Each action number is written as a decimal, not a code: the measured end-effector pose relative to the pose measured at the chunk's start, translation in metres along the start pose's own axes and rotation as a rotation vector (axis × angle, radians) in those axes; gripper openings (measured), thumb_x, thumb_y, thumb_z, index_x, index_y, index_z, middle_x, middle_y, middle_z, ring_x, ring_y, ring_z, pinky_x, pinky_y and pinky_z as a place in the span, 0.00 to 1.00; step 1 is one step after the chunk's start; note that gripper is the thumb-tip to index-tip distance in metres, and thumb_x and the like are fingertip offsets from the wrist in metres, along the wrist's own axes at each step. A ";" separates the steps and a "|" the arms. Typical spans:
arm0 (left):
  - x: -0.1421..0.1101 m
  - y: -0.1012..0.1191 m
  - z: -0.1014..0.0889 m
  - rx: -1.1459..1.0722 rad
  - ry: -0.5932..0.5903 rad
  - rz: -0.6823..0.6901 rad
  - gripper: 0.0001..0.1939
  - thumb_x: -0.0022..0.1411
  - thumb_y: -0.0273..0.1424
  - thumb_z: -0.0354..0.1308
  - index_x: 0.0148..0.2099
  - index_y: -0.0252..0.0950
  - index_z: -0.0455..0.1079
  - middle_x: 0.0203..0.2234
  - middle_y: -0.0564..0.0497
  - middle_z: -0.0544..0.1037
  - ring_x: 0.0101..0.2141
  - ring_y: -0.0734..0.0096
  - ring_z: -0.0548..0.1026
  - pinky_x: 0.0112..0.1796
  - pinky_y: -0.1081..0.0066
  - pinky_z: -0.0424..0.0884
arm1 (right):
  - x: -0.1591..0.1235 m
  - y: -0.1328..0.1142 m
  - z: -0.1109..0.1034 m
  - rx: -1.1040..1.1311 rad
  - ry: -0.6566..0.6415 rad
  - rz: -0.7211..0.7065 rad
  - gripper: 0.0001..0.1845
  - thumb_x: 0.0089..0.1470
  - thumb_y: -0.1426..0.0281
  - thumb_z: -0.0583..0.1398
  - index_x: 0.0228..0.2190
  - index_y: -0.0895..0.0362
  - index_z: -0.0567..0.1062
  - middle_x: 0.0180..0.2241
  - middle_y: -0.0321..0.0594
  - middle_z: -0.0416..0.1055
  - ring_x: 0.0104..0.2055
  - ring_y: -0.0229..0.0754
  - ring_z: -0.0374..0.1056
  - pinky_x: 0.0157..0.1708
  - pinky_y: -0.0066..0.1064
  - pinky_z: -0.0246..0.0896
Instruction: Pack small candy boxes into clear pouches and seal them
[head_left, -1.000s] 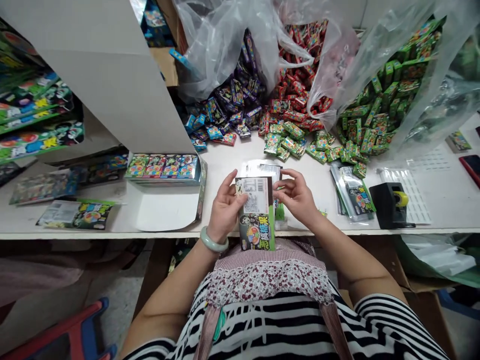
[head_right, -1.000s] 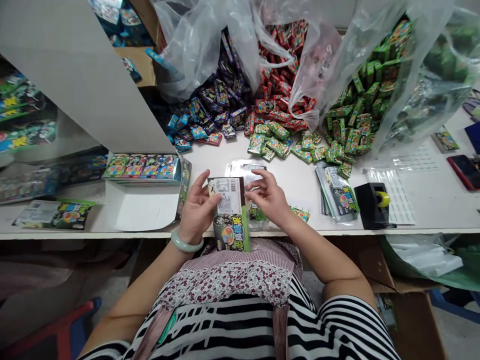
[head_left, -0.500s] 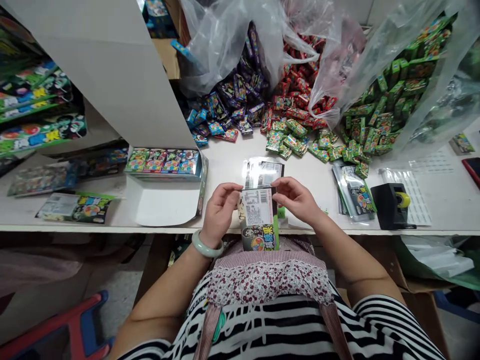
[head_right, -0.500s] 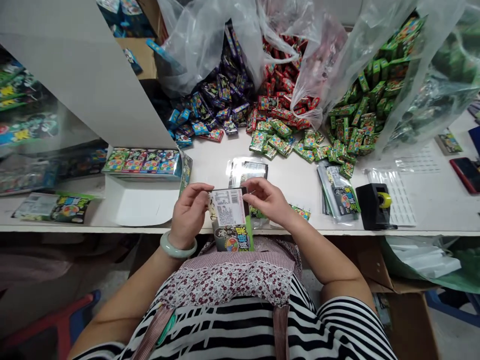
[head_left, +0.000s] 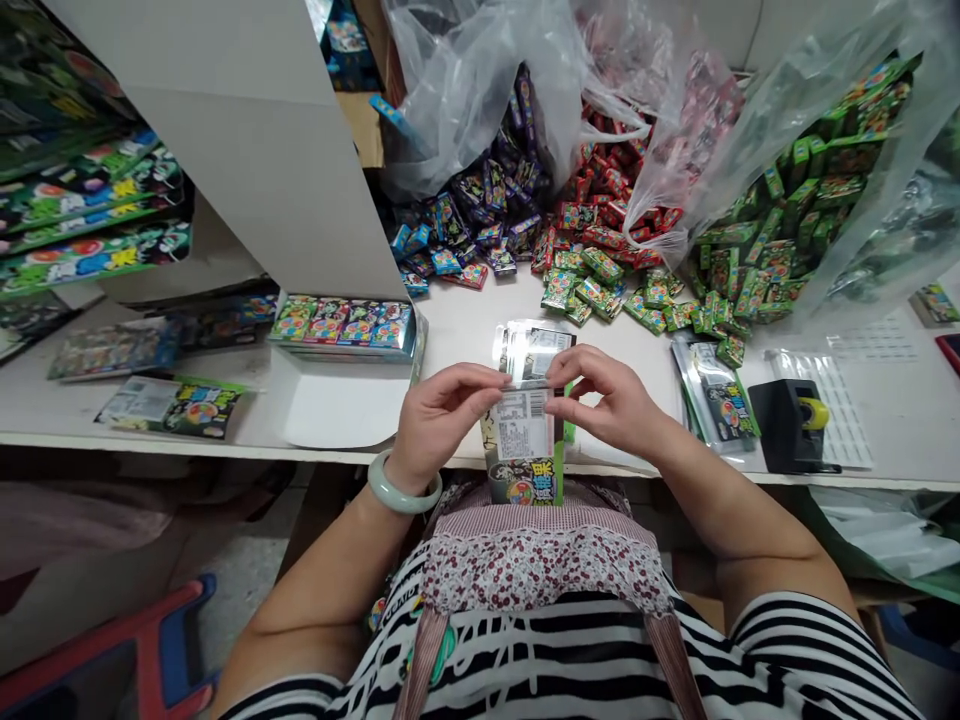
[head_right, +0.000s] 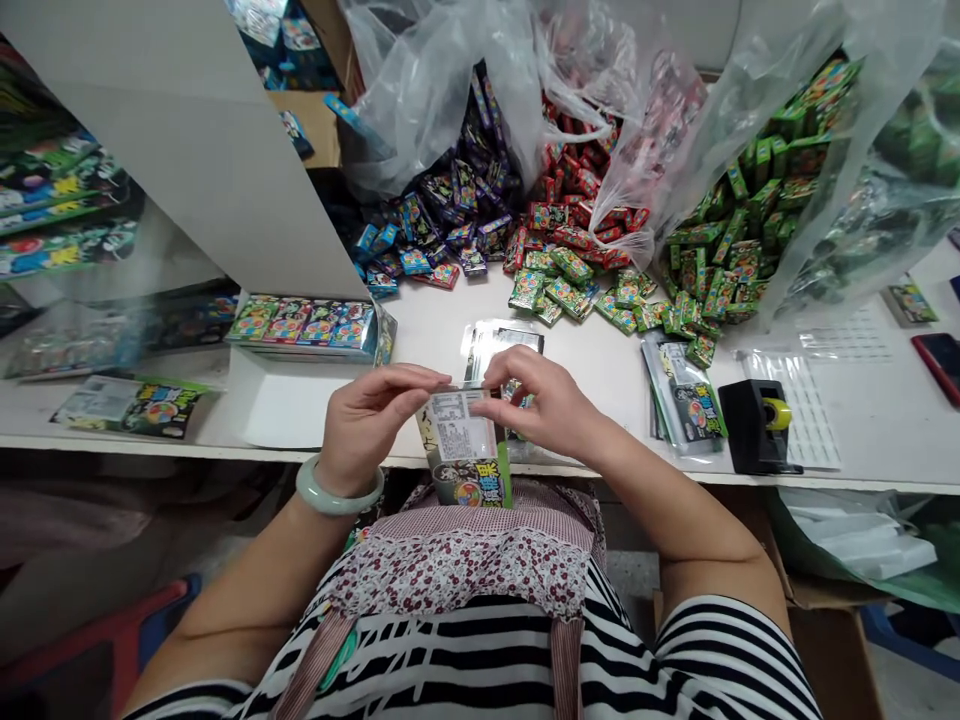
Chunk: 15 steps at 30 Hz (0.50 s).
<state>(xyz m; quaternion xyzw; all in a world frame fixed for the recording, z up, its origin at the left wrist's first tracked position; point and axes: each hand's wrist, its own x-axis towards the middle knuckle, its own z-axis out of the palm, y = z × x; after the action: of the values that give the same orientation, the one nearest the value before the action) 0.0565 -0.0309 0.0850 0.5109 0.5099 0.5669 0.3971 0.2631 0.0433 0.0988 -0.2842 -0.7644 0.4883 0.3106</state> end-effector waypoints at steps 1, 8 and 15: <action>0.002 0.000 0.000 -0.009 0.003 -0.010 0.06 0.57 0.34 0.66 0.35 0.37 0.77 0.33 0.48 0.82 0.36 0.68 0.79 0.39 0.67 0.78 | 0.001 -0.002 0.000 0.012 -0.002 0.009 0.09 0.54 0.64 0.64 0.29 0.54 0.70 0.34 0.37 0.70 0.37 0.37 0.67 0.31 0.30 0.66; 0.011 0.004 -0.001 -0.082 0.010 -0.089 0.06 0.53 0.30 0.69 0.31 0.36 0.74 0.26 0.53 0.78 0.27 0.74 0.75 0.30 0.73 0.73 | 0.019 -0.009 0.001 0.188 -0.094 0.238 0.09 0.51 0.65 0.64 0.29 0.56 0.70 0.28 0.34 0.70 0.28 0.33 0.64 0.27 0.28 0.61; -0.001 0.000 -0.018 0.035 -0.173 0.098 0.06 0.63 0.34 0.62 0.36 0.38 0.77 0.34 0.47 0.80 0.38 0.67 0.78 0.41 0.65 0.76 | 0.006 -0.013 -0.002 0.012 -0.134 -0.006 0.07 0.56 0.65 0.63 0.32 0.55 0.72 0.35 0.39 0.72 0.37 0.37 0.68 0.32 0.30 0.66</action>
<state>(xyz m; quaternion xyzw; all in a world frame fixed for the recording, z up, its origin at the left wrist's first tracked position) 0.0386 -0.0354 0.0857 0.5891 0.4578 0.5305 0.4024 0.2592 0.0437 0.1128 -0.2465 -0.7814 0.5098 0.2620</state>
